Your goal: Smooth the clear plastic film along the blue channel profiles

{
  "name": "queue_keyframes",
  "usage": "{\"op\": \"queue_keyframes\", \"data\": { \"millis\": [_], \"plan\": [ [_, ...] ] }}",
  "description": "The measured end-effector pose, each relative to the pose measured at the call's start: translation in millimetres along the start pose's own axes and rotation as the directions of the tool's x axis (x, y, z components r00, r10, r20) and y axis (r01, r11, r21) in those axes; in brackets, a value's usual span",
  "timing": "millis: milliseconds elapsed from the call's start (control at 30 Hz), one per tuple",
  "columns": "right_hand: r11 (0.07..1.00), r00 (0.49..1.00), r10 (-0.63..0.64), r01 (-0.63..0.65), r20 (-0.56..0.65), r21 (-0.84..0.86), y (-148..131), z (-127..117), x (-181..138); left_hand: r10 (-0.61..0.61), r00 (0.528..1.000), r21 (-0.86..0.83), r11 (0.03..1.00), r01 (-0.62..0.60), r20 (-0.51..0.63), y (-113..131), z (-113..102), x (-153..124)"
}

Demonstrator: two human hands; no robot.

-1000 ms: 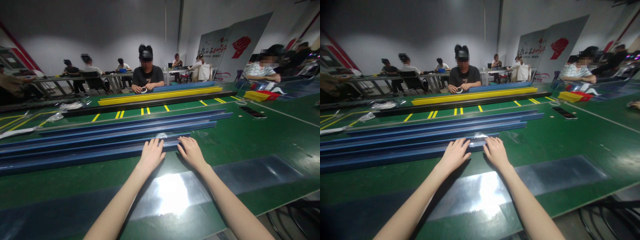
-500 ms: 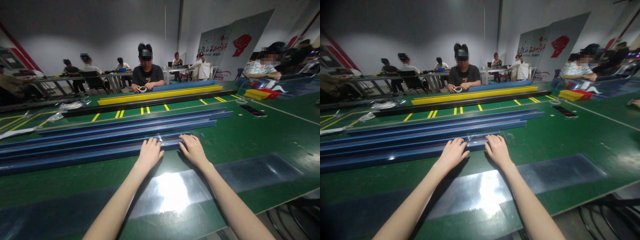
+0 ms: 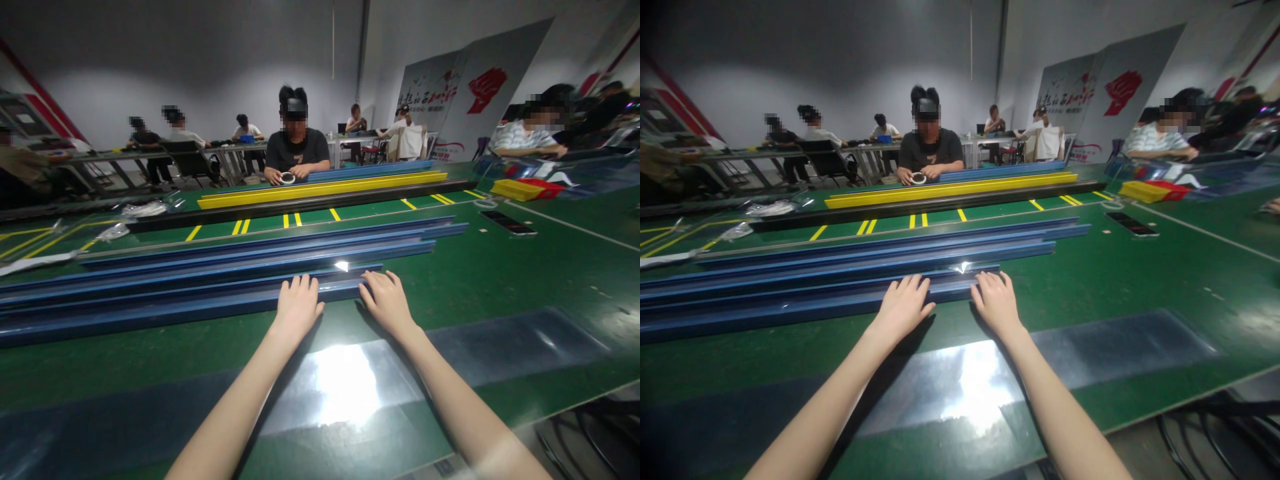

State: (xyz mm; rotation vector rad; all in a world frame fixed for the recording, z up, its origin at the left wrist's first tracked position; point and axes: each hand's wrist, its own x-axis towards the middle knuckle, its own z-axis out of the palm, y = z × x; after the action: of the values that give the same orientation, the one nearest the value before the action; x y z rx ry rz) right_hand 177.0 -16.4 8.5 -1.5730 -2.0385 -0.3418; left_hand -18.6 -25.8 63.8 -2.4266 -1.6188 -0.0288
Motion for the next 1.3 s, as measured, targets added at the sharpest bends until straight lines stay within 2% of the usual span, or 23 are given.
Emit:
{"op": "queue_keyframes", "data": {
  "millis": [200,367,567,833,967,1300],
  "plan": [
    [0.995,0.995,-0.098,0.098,0.025,0.017,-6.0,2.3,-0.9,0.088,0.995,-0.033,0.995,-0.089,-0.040,6.6,8.2,1.2],
    [0.989,0.988,-0.142,0.139,0.053,0.047,-6.9,1.6,-0.3,0.101,0.995,-0.050,0.993,-0.102,-0.025,8.0,12.5,1.3],
    [0.994,0.994,-0.104,0.103,0.022,0.042,-4.8,-0.6,0.9,0.101,0.995,-0.074,0.992,-0.102,-0.013,7.6,14.7,1.5],
    [0.998,0.998,0.055,-0.056,-0.043,-0.028,3.7,-3.8,2.3,0.129,0.990,-0.077,0.988,-0.133,-0.053,8.8,11.9,1.6],
    [0.999,0.998,0.041,-0.042,-0.055,-0.009,3.5,-3.6,2.2,0.110,0.994,-0.074,0.991,-0.111,-0.027,7.9,11.6,1.8],
    [0.999,0.999,-0.039,0.039,-0.001,0.031,-2.6,-0.3,0.7,0.064,0.997,-0.058,0.996,-0.061,0.045,3.2,5.3,1.7]
  ]
}}
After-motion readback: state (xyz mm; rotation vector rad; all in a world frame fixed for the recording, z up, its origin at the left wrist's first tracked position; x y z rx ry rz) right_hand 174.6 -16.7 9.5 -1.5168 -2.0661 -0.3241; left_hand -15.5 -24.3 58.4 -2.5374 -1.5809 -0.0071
